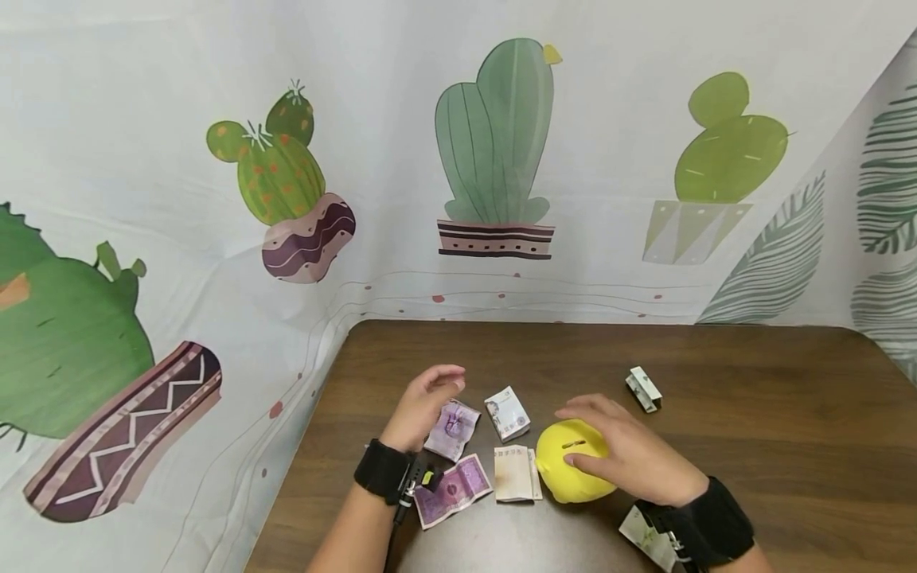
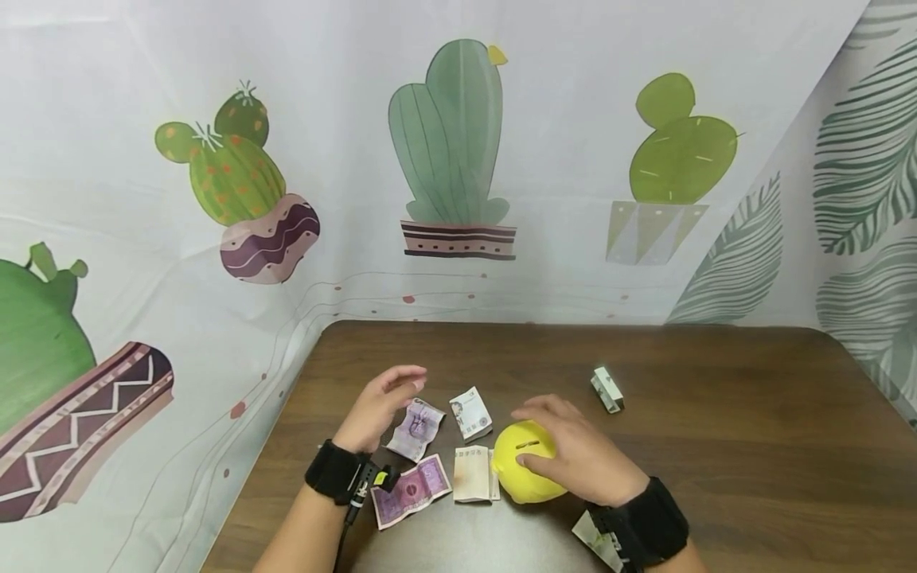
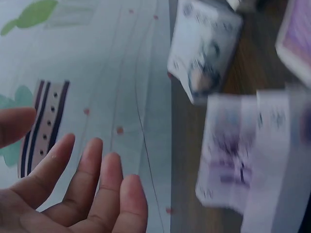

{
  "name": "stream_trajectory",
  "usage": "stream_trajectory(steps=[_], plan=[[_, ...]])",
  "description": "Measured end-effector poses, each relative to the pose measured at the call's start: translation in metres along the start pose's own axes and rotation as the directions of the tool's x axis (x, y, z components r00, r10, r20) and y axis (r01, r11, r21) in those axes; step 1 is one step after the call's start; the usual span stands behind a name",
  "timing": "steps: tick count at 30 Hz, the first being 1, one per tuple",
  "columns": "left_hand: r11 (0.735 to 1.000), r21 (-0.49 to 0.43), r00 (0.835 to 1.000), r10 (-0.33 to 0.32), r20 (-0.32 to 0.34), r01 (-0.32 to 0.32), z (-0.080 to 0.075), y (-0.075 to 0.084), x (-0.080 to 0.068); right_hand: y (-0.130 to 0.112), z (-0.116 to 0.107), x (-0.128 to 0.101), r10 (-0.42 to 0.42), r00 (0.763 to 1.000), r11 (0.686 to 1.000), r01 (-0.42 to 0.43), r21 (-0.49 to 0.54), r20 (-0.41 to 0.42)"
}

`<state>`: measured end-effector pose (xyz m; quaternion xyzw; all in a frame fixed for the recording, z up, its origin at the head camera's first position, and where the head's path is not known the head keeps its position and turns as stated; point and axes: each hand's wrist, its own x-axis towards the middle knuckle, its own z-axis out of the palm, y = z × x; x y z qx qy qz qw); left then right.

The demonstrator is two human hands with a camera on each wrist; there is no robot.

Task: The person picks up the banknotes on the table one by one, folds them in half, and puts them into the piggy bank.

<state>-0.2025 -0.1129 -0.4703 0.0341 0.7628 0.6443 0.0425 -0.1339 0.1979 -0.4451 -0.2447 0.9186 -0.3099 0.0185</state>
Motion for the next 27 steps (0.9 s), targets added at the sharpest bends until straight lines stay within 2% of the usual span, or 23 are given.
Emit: stream_trajectory(steps=[5,9,14,18,21,27], plan=[[0.995,0.100,1.000,-0.011,-0.021,0.013,-0.012,-0.007,0.004,0.003,0.002,0.002,0.018,1.000,1.000,-0.018,0.003,-0.014],[0.974,0.221,0.999,-0.040,-0.024,0.044,-0.015,-0.011,0.004,0.005,0.005,0.004,0.039,0.999,0.999,-0.039,0.002,-0.039],[0.916,0.400,0.999,-0.044,0.006,0.037,-0.013,-0.017,0.004,0.006,0.008,0.007,0.062,0.995,0.998,-0.061,0.007,-0.075],[0.836,0.548,1.000,0.004,0.006,-0.006,-0.011,-0.023,0.005,0.008,0.010,0.008,0.066,0.992,0.998,-0.066,0.001,-0.105],[0.790,0.612,0.999,0.039,0.011,-0.037,-0.009,-0.027,0.005,0.010,0.013,0.010,0.073,0.989,0.997,-0.074,-0.003,-0.128],[0.748,0.655,0.994,0.071,0.081,-0.107,-0.004,-0.033,0.005,0.013,0.017,0.012,0.095,0.984,0.995,-0.097,-0.010,-0.154]])
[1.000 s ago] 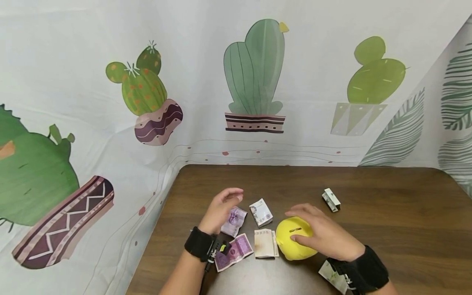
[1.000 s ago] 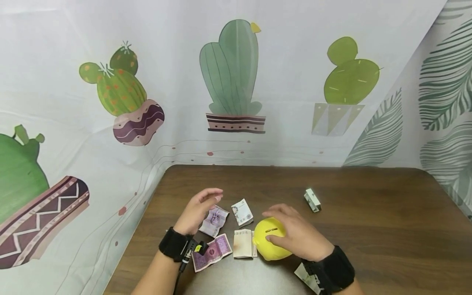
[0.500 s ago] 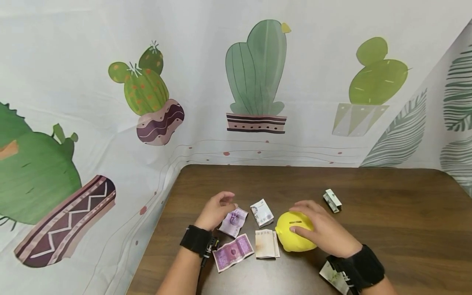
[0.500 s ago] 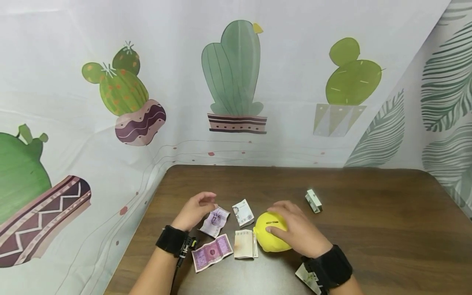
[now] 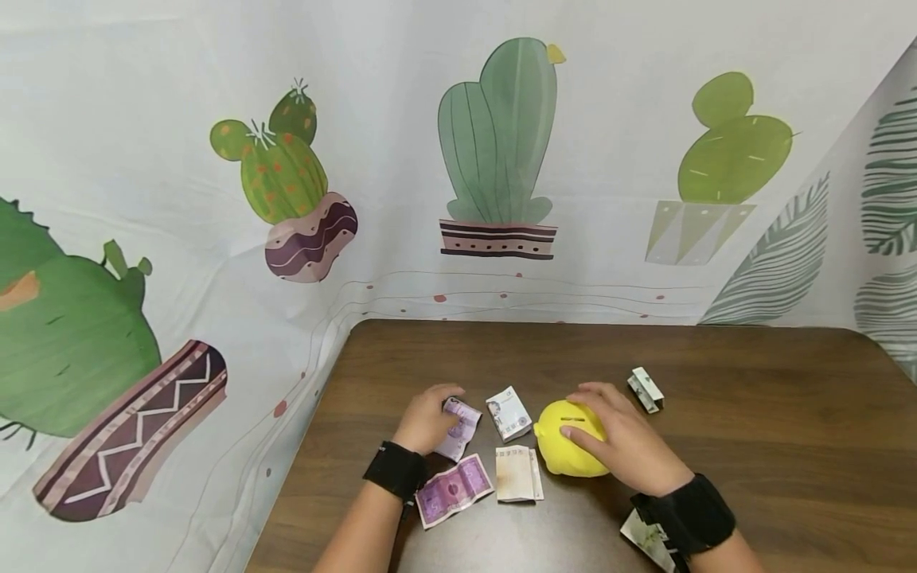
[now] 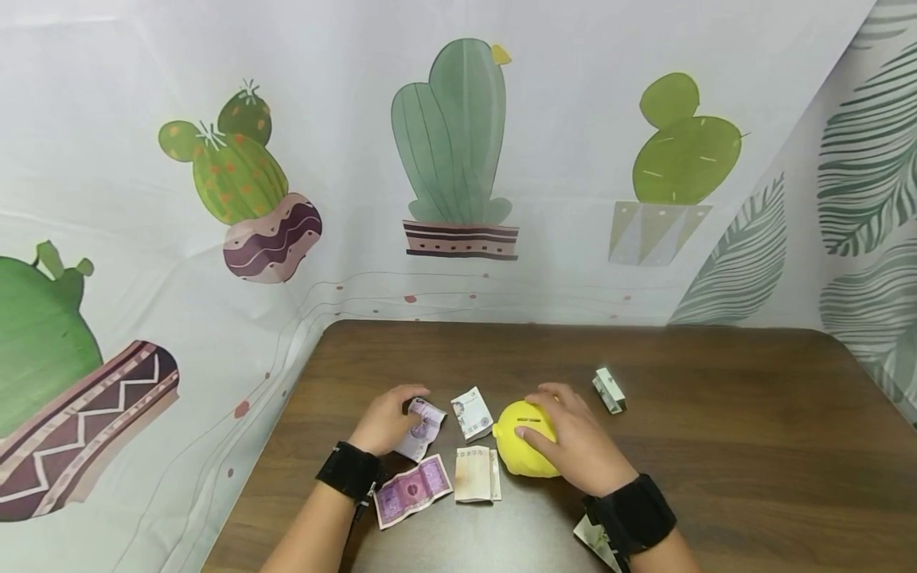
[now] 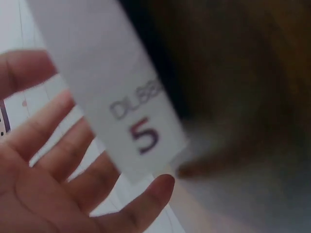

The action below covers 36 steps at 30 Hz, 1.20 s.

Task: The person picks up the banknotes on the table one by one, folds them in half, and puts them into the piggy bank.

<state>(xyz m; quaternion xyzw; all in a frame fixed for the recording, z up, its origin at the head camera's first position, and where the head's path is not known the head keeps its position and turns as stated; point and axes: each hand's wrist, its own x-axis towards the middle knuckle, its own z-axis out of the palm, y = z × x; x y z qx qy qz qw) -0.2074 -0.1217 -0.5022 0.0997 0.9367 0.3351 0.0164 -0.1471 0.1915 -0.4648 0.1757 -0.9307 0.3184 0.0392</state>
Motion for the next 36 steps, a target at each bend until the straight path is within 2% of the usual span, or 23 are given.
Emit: stream_trajectory(steps=[3,6,10,16,19,24,28,33,36], plan=[[0.999,0.043,0.999,0.025,0.028,-0.026,0.005,-0.002,0.000,0.001,0.002,0.001,0.011,1.000,1.000,-0.011,0.000,-0.003],[0.997,0.080,1.000,0.006,0.026,-0.008,0.008,-0.002,-0.001,0.001,0.002,0.001,0.024,1.000,1.000,-0.024,0.009,0.000],[0.990,0.137,1.000,-0.024,-0.008,0.025,0.010,0.000,-0.002,0.000,0.001,0.002,0.027,1.000,0.999,-0.026,0.030,-0.009],[0.962,0.264,0.995,-0.045,-0.089,0.067,0.013,-0.001,-0.002,0.000,0.002,0.002,0.004,0.999,0.999,-0.002,0.043,-0.037],[0.956,0.284,0.993,-0.054,-0.101,0.080,0.012,0.000,-0.003,0.000,0.001,0.001,0.003,0.999,0.999,-0.001,0.047,-0.038],[0.958,0.272,0.993,-0.064,-0.099,0.089,0.011,0.000,-0.003,0.000,0.001,0.001,0.006,0.999,0.999,-0.004,0.050,-0.036],[0.972,0.224,0.995,-0.057,-0.088,0.076,0.008,0.001,-0.003,0.000,0.001,0.002,0.004,0.999,0.998,-0.001,0.058,-0.036],[0.992,0.127,0.994,-0.008,-0.106,0.021,0.004,0.005,-0.002,0.000,0.000,0.002,-0.004,0.999,0.998,0.006,0.066,-0.039],[0.999,0.045,0.992,-0.006,-0.122,0.011,0.000,0.008,-0.002,0.001,0.000,0.002,-0.004,0.999,0.998,0.007,0.066,-0.043]])
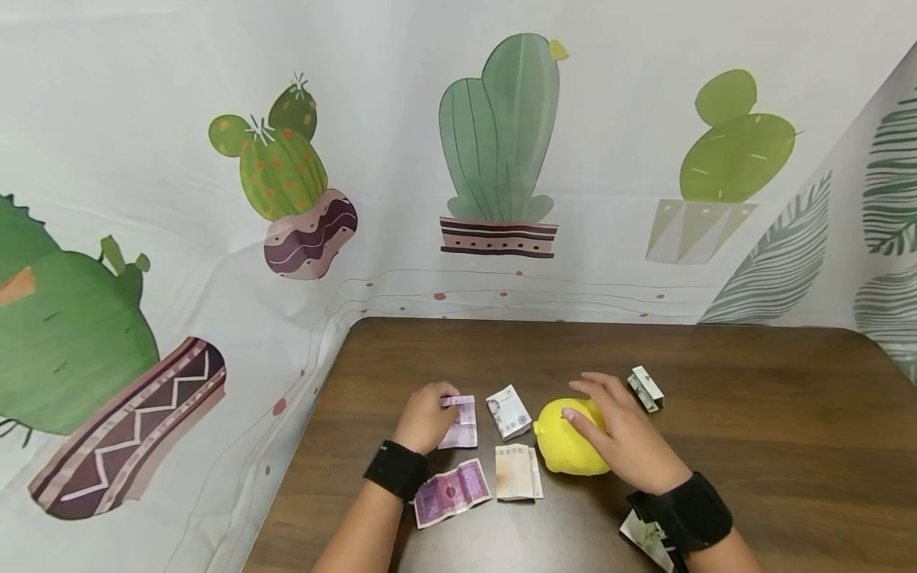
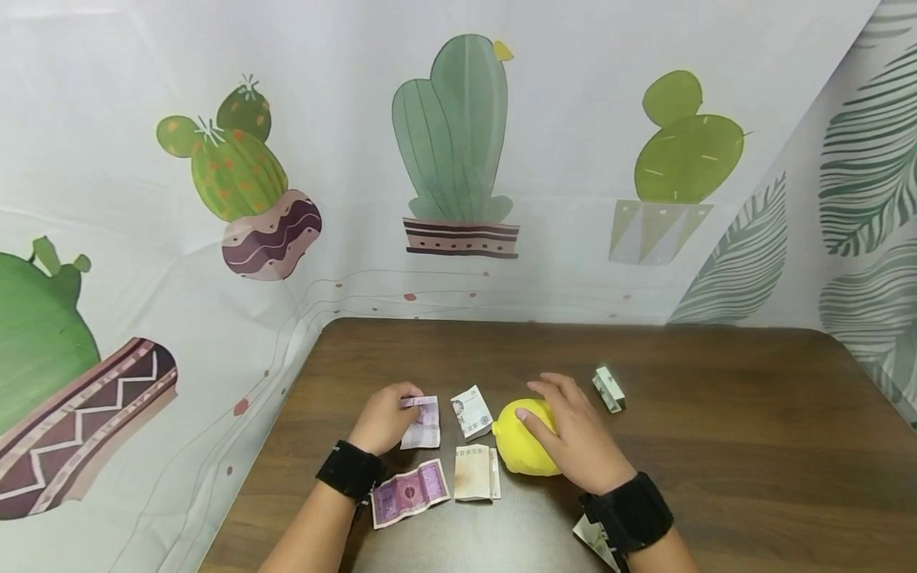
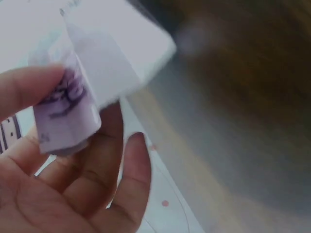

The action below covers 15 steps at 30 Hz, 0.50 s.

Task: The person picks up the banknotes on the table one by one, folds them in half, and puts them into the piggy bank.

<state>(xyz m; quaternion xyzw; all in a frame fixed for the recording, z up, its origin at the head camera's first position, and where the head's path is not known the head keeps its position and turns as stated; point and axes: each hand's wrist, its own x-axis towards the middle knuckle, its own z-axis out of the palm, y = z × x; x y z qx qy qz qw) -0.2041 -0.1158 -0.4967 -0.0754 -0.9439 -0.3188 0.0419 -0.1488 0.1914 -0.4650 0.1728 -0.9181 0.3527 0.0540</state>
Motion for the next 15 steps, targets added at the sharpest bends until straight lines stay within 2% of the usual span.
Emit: stream_trajectory(steps=[4,6,7,9,12,15], plan=[[0.992,-0.123,1.000,-0.022,0.003,0.022,-0.007,0.006,0.002,0.000,0.000,0.001,-0.009,1.000,1.000,0.009,-0.006,-0.026],[0.977,-0.213,0.999,-0.026,0.023,0.030,-0.009,0.009,0.002,-0.001,0.000,0.001,-0.019,0.999,1.000,0.019,-0.010,-0.049],[0.961,-0.274,0.999,-0.032,0.038,0.041,-0.010,0.011,0.002,-0.001,0.000,0.001,-0.022,0.998,1.000,0.022,-0.010,-0.058],[0.911,-0.408,0.998,-0.031,0.063,0.054,-0.011,0.017,0.001,-0.002,-0.001,0.001,-0.026,0.997,1.000,0.026,-0.007,-0.073],[0.803,-0.592,0.996,-0.032,0.078,0.072,-0.013,0.026,0.000,-0.005,-0.002,0.001,-0.034,0.995,0.999,0.035,0.003,-0.094],[0.714,-0.696,0.997,-0.024,0.074,0.069,-0.015,0.037,-0.004,-0.009,-0.002,0.000,-0.064,0.990,0.998,0.066,0.010,-0.123]])
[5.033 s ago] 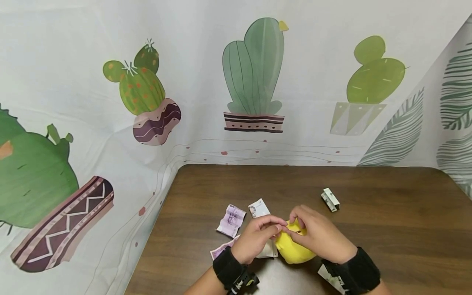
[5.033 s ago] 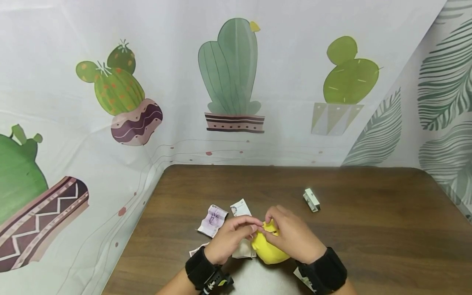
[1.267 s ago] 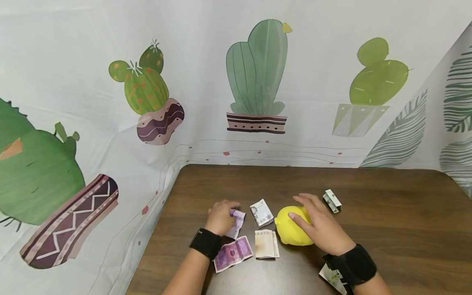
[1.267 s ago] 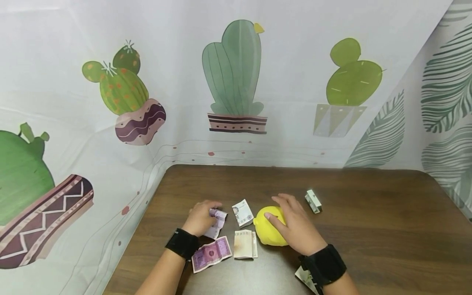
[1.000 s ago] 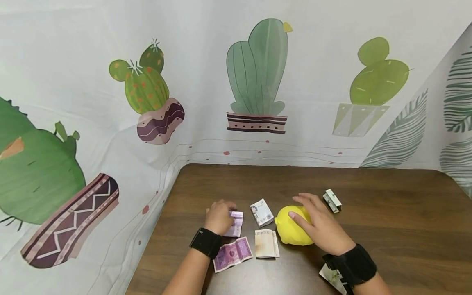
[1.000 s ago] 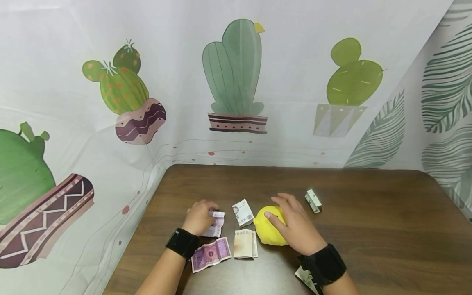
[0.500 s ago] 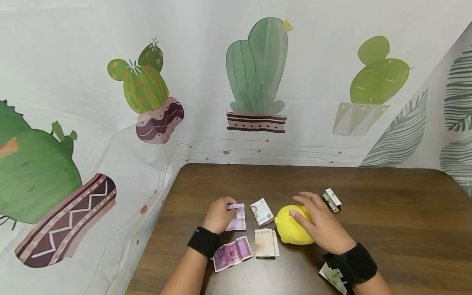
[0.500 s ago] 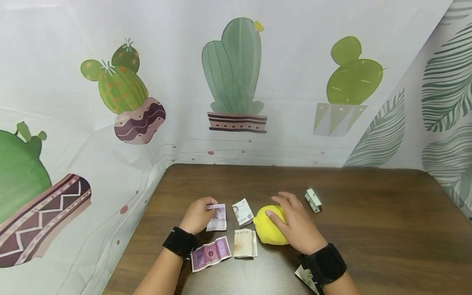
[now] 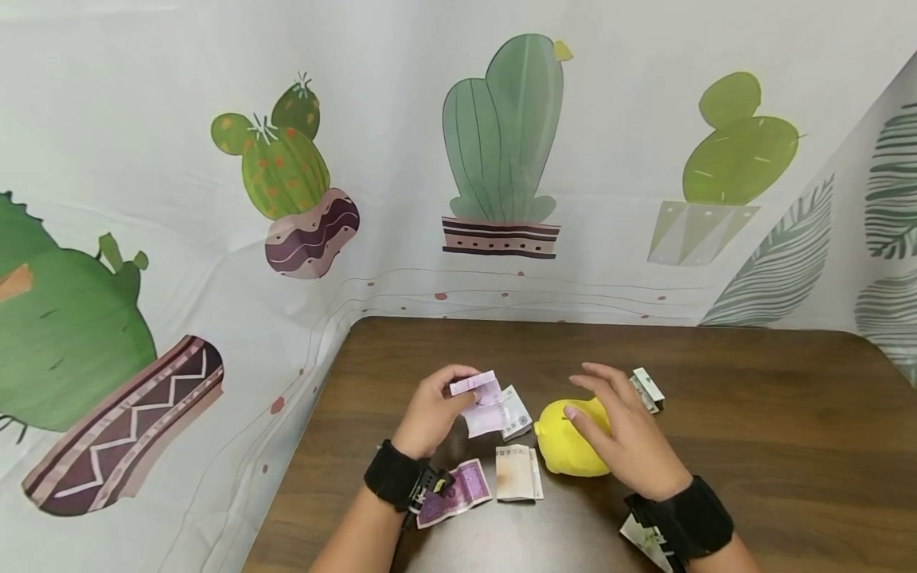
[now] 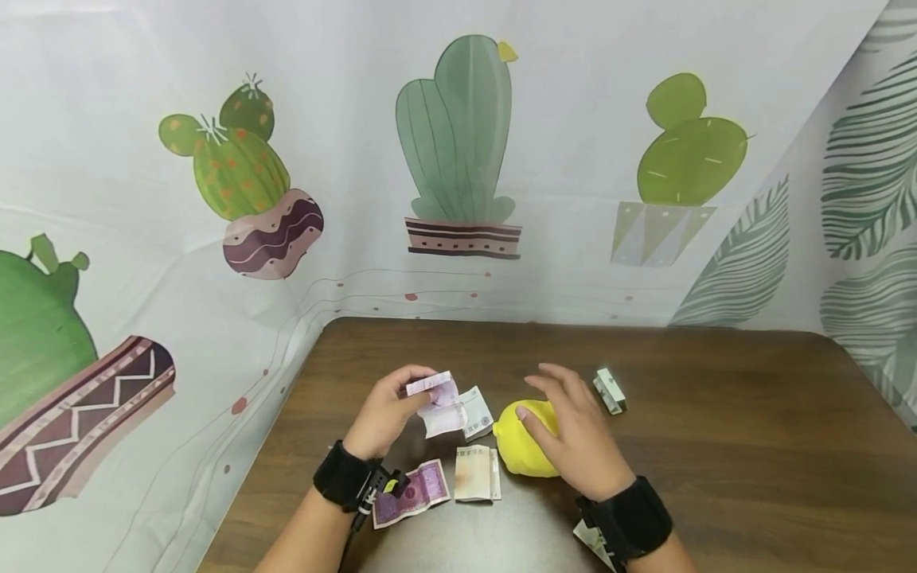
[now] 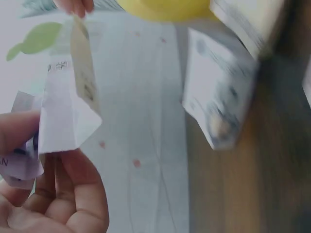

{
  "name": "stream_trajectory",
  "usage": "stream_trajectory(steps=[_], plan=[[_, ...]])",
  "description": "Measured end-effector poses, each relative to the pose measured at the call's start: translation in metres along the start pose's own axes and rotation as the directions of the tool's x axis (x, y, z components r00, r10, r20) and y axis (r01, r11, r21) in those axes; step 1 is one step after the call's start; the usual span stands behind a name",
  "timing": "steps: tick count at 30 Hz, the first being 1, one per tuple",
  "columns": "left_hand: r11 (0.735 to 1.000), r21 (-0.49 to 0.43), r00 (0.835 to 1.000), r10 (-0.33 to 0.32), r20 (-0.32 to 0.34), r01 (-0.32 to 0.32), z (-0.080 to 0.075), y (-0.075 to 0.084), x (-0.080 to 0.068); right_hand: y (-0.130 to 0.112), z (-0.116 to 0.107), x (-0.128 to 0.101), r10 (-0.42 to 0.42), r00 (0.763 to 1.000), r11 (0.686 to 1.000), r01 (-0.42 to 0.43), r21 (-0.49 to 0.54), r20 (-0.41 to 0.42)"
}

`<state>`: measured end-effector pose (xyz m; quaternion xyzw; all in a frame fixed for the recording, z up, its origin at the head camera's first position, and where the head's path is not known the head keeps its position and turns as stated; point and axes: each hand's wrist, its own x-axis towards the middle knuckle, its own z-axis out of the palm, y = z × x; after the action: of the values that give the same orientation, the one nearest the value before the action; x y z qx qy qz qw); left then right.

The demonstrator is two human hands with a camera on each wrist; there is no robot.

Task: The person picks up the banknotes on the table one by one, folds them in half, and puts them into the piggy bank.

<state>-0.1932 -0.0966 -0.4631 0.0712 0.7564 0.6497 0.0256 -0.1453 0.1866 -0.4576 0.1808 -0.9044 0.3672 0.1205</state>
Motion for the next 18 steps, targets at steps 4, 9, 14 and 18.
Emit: stream_trajectory(steps=[4,9,14,18], plan=[[0.993,-0.119,0.999,0.009,0.031,-0.005,0.008,0.012,-0.007,-0.007,0.000,-0.001,-0.062,0.997,0.998,0.062,0.015,-0.048],[0.994,-0.101,0.998,0.039,0.051,-0.034,0.017,0.021,-0.016,-0.016,0.001,-0.002,-0.108,0.993,0.993,0.110,0.032,-0.058],[0.994,0.015,0.993,0.111,0.043,-0.112,0.025,0.030,-0.026,-0.023,0.003,-0.004,-0.118,0.993,0.990,0.119,0.077,-0.022],[0.983,0.075,0.985,0.166,0.039,-0.168,0.033,0.033,-0.032,-0.027,0.005,-0.005,-0.150,0.988,0.983,0.154,0.103,-0.038]])
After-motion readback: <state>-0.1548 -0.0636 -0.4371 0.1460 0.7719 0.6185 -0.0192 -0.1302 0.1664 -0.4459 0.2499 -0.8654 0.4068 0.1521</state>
